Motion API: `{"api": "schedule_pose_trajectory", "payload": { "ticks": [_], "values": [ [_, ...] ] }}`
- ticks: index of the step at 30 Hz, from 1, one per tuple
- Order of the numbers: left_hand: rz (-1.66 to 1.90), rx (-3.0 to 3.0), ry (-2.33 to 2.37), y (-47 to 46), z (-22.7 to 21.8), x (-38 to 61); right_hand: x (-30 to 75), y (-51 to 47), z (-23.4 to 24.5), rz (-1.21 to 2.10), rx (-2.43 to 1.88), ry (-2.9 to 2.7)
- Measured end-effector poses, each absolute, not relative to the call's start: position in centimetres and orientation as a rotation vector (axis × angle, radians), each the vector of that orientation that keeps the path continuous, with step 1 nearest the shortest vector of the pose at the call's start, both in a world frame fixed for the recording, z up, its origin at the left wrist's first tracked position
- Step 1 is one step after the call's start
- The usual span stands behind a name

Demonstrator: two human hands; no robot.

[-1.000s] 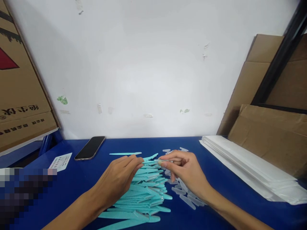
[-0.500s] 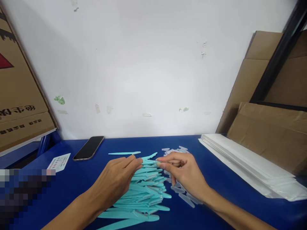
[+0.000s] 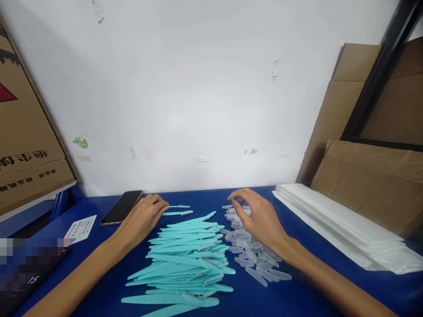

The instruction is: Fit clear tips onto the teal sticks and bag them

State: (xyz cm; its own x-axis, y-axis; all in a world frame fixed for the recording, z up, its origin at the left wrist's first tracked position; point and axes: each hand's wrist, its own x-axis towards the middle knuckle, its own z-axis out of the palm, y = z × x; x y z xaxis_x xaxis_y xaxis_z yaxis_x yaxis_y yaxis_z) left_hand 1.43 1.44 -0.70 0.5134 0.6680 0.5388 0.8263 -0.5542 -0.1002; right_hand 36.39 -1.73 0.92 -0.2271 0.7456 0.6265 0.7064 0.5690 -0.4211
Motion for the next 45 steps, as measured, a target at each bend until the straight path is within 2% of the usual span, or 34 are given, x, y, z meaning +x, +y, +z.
{"api": "schedule_pose_trajectory", "payload": {
  "ticks": [9, 24, 45],
  "values": [
    [-0.627, -2.643, -1.293, 1.2, -0.9, 1.9, 35.8, -1.8, -0.1, 0.072, -1.037, -2.278],
    [-0.682, -2.963, -1.452, 0.6, -1.1, 3.5, 35.9, -1.9, -0.9, 0.339, -1.082, -2.606],
    [-0.487, -2.773, -1.529, 0.3, -1.0, 4.1, 36.1, -1.5, -0.8, 0.164, -1.093, -2.543]
  ]
}}
